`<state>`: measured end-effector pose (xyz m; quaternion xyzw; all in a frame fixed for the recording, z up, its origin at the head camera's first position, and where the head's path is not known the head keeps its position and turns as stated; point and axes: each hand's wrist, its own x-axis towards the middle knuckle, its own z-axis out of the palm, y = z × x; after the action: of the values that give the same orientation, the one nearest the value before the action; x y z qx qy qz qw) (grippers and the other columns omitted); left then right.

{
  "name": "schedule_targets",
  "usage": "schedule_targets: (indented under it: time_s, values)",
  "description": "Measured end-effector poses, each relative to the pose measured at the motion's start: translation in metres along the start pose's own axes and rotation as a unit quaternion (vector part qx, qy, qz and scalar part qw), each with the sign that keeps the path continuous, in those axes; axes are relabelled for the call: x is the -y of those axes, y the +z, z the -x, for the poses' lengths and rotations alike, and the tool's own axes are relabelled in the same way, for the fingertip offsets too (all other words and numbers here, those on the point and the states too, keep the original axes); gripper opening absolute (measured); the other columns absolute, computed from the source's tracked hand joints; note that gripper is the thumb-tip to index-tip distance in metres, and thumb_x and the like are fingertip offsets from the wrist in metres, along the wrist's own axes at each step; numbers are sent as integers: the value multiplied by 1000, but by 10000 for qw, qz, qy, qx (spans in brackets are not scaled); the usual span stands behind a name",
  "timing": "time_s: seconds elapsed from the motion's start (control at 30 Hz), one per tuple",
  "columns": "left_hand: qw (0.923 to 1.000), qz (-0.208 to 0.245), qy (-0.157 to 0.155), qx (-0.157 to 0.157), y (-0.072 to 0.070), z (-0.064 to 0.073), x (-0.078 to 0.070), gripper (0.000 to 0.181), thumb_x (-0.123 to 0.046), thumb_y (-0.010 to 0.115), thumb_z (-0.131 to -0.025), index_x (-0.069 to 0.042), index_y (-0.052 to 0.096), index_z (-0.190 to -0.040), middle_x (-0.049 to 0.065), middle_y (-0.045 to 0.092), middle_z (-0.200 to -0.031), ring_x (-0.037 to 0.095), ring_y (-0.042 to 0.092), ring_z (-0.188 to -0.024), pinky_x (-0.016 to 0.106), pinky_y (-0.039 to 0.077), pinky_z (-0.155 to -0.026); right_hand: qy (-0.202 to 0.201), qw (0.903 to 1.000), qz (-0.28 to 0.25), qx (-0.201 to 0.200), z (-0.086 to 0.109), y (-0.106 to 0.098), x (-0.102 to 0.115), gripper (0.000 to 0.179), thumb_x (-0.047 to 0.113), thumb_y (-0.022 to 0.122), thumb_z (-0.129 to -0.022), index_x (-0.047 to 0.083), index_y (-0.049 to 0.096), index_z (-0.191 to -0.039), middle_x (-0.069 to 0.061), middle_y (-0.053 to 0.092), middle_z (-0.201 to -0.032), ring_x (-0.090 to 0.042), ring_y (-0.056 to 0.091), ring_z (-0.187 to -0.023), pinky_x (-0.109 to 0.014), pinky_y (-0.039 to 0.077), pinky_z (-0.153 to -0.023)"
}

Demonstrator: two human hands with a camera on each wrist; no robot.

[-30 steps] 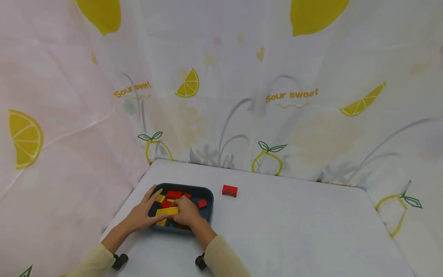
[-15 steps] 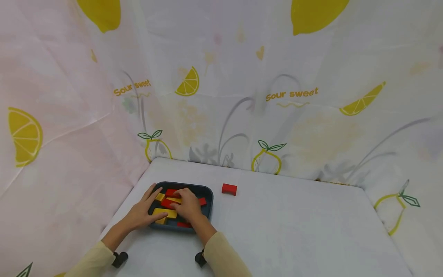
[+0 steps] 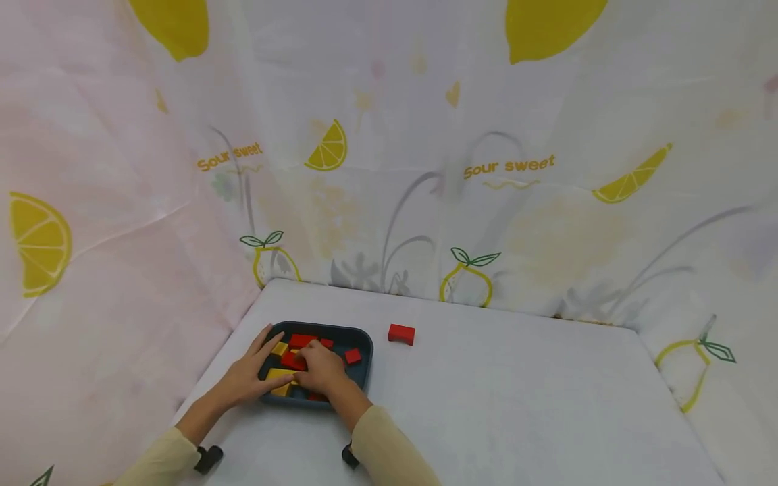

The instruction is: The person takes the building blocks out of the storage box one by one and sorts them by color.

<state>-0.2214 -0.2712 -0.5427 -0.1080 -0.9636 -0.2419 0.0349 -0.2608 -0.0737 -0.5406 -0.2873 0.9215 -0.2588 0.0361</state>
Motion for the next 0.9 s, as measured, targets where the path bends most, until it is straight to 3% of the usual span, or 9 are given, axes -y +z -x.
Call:
schedule_targets:
  time_s: [0.2,0.63,0.9]
  values:
    - [9999,22,-71,97,4,4,0,93,-63,67,-83,-18,30,-156,15,15,-165,36,63,-107,56,54,-82,78,9996,-255,36,0,5,-2,26,27,74,-89,17,72,-113,3,65,-114,-12,64,-98,-28,55,-84]
    - [9999,-117,-2,58,-5,-7,-1,90,-65,65,-84,-16,35,-154,13,12,-166,41,59,-116,60,51,-89,148,9994,-195,-230,-11,-6,-1,24,22,72,-90,17,74,-113,1,71,-117,-15,65,-108,-34,54,-93]
    - [9999,-87,-45,59,-2,-4,0,89,-63,65,-85,-16,35,-154,13,12,-166,42,58,-119,60,51,-90,256,9996,-70,-18,-9,-4,1,31,20,73,-88,19,71,-119,1,67,-123,-15,63,-110,-37,55,-91]
